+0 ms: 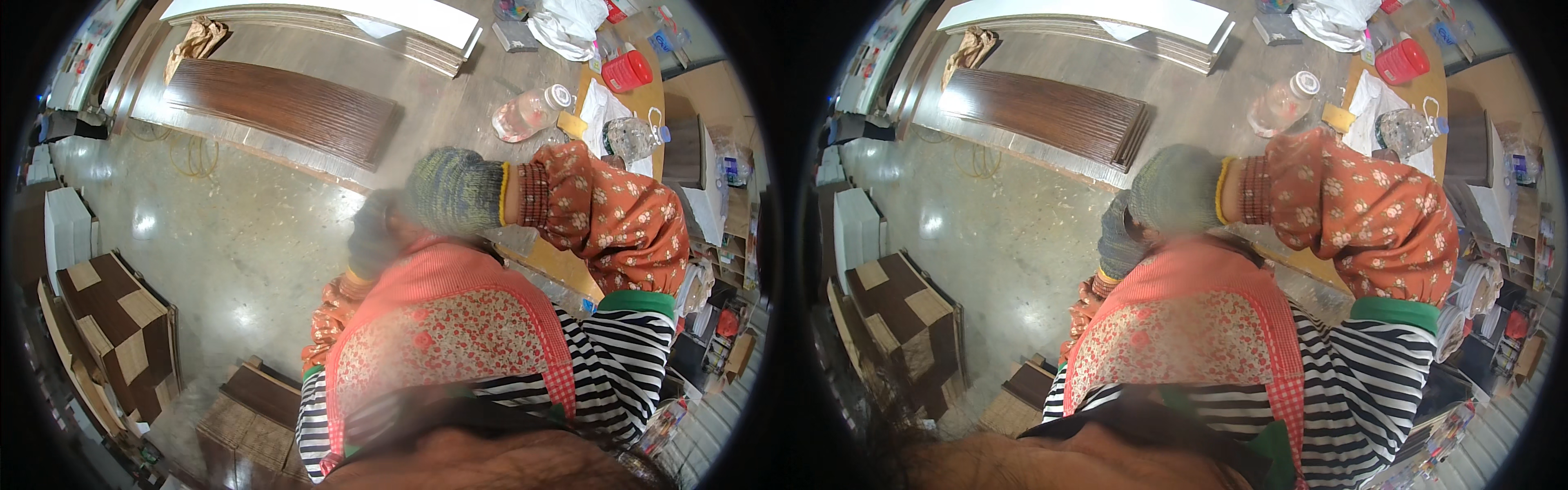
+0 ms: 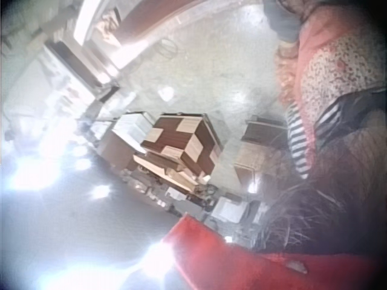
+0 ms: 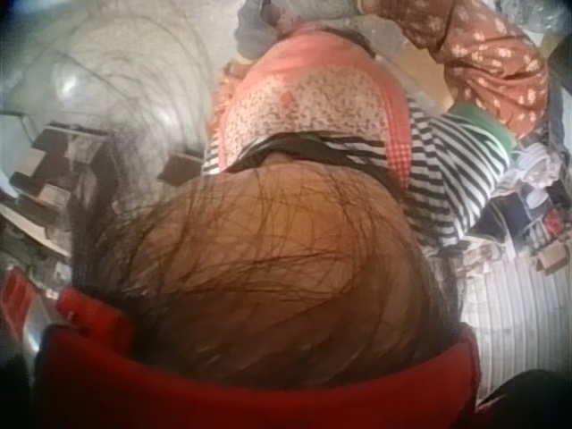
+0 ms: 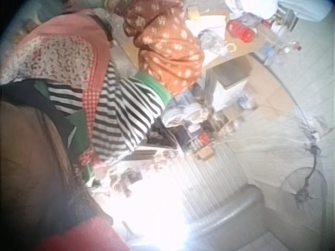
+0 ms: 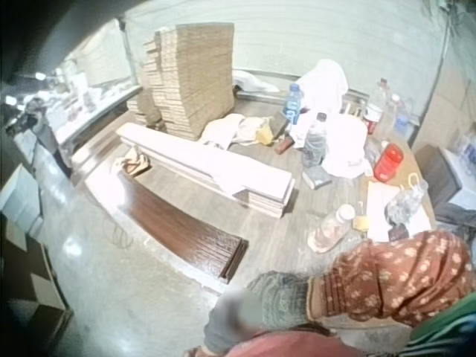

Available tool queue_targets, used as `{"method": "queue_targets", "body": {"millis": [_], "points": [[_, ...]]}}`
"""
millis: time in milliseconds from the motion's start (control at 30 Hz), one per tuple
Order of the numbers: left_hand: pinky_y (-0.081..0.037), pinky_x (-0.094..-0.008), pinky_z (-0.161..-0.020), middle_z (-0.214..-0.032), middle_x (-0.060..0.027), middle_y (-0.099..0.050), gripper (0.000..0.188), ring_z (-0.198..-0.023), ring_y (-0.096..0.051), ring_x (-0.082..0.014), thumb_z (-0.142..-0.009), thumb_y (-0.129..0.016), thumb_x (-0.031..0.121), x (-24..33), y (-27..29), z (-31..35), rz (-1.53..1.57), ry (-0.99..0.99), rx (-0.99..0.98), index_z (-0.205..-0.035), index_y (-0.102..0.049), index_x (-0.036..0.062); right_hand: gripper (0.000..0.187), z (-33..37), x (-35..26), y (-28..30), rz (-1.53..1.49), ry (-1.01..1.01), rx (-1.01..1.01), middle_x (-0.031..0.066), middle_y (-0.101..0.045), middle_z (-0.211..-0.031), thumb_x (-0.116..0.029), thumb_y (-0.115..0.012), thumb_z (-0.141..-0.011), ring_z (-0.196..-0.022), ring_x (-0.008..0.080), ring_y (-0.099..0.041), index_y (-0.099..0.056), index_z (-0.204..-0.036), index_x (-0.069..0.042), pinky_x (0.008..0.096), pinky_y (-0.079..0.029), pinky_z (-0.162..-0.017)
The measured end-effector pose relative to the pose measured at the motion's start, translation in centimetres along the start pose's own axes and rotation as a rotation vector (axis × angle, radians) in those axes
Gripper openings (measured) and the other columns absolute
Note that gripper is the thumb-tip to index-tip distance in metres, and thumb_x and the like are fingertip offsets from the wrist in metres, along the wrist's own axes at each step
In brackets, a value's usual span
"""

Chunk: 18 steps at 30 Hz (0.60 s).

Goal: The person wipes a long wooden plank with a cloth on a workbench, repeatedly flipping and repositioning the plank to clean both sides. The person also wipes a small wooden block with the same cloth.

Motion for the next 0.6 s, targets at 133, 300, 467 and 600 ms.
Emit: {"method": "queue_targets", "body": {"millis": [133,300,467,600], "points": [[-0.052,-0.0312,-0.066,-0.091,-0.0067,-0.065,0.041,-0.076,-0.063,-0.0226,-0.075,-0.075,0.019,-0.4,-0.1,-0.4,-0.007,0.006,-0.104,-0.111,-0.058,0.0090,0.031,-0.4,1.1,-2.0,-0.308,-0.046,-0.101,0.0139,-0.065,-0.068,-0.035,-0.063,-0.075,-0.064,0.0322,-0.062,-0.069,-0.069,-0.005,0.0450,-0.049,-0.061],[-0.050,-0.0352,-0.079,-0.099,-0.0121,-0.063,0.047,-0.090,-0.062,-0.0256,-0.072,-0.077,0.015,-2.5,-0.7,-0.2,0.036,0.112,-0.184,-0.112,-0.055,0.0032,0.023,-0.1,1.4,-3.1,-0.206,0.155,-0.060,0.0152,-0.065,-0.073,-0.027,-0.061,-0.077,-0.064,0.0331,-0.062,-0.069,-0.072,-0.005,0.0418,-0.050,-0.060],[-0.049,-0.0350,-0.086,-0.106,-0.0123,-0.061,0.057,-0.098,-0.060,-0.0245,-0.070,-0.079,0.010,-2.1,-0.2,-0.1,-0.049,-0.011,-0.069,-0.119,-0.051,0.0011,0.018,1.4,1.5,-2.6,-0.192,0.208,0.117,0.0143,-0.066,-0.074,-0.019,-0.058,-0.079,-0.065,0.0328,-0.063,-0.069,-0.076,-0.006,0.0382,-0.051,-0.059],[-0.048,-0.0349,-0.091,-0.114,-0.0134,-0.058,0.069,-0.104,-0.059,-0.0244,-0.066,-0.081,0.008,-4.0,-1.0,0.5,0.128,0.178,-0.173,-0.125,-0.046,0.0000,0.016,1.5,2.0,-3.3,-0.142,0.072,0.011,0.0128,-0.066,-0.073,-0.018,-0.058,-0.078,-0.067,0.0303,-0.066,-0.069,-0.078,-0.006,0.0382,-0.051,-0.060]]}}
Point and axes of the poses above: each hand's wrist, its own z-axis away from the middle knuckle, its own y-axis out of the back of the hand, x = y × z, the point moved 7 cm from there along -z, towards the middle knuckle
